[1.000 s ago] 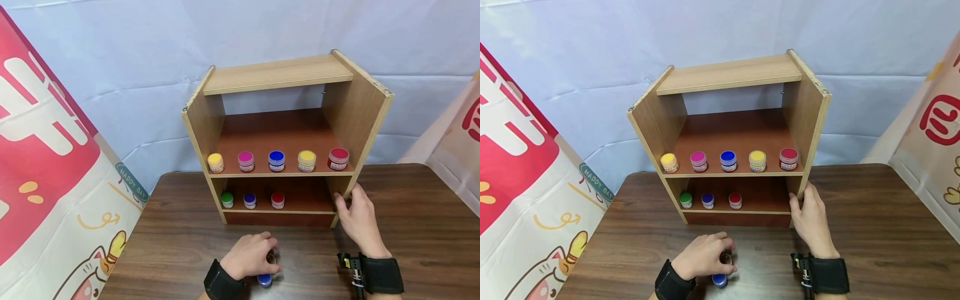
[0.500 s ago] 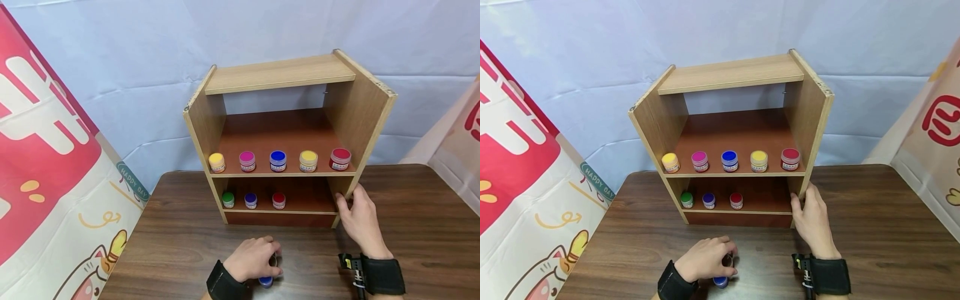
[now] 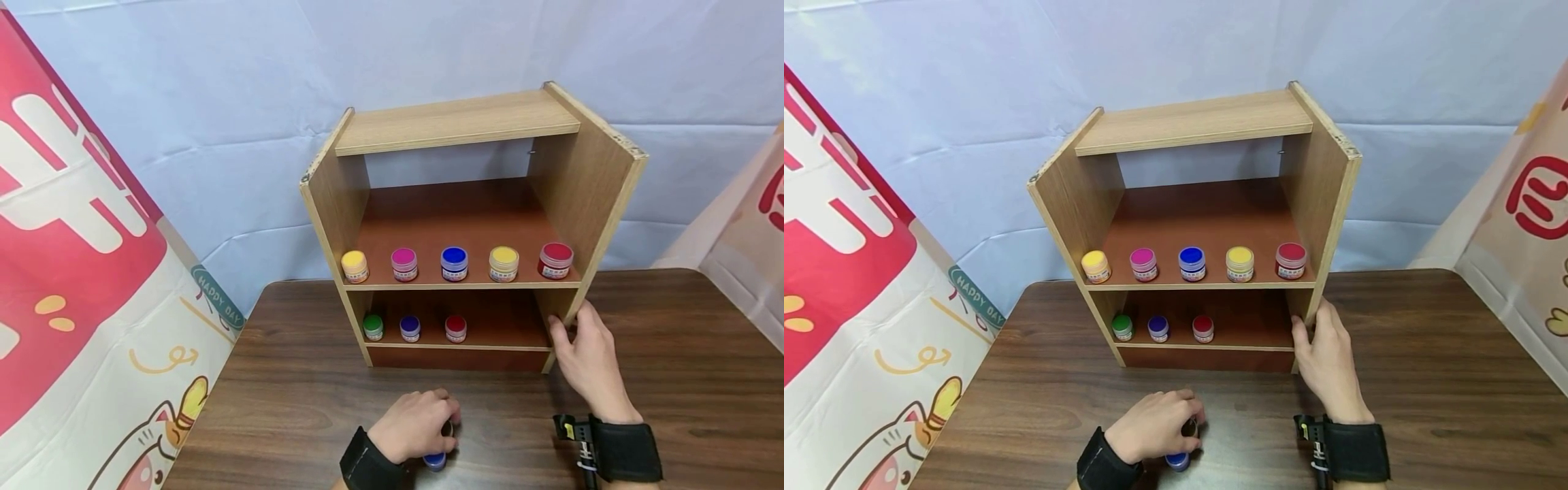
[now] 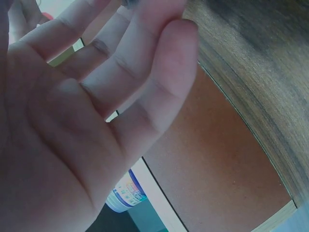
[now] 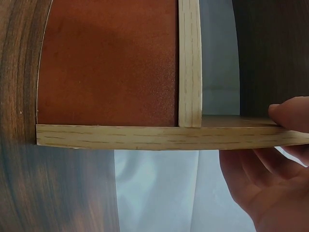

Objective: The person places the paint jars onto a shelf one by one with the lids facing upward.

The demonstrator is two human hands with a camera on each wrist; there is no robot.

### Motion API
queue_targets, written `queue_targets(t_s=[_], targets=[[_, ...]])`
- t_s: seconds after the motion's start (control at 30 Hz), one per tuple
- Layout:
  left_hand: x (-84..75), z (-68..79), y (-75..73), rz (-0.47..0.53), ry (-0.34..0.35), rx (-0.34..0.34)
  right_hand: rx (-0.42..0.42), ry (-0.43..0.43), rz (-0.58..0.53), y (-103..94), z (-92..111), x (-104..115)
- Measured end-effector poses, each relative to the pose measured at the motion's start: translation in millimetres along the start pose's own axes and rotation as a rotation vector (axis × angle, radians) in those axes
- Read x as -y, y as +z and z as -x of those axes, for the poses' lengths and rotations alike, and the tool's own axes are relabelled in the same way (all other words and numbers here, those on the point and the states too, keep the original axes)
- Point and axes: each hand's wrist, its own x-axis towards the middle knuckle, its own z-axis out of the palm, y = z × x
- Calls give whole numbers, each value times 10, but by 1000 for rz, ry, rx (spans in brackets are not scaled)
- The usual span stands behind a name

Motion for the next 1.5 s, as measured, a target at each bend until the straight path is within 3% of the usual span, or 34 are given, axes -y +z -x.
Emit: queue_targets(t_s=[0.33, 0.83, 1.5], targets=[[-1, 2, -5, 4, 32, 0, -5, -9, -2, -9, 4, -4], [-17, -11, -15, 24, 28, 24, -8, -11, -6, -28, 6, -4], [0, -22, 21, 6, 65, 1, -6, -25, -19, 3, 3, -3]])
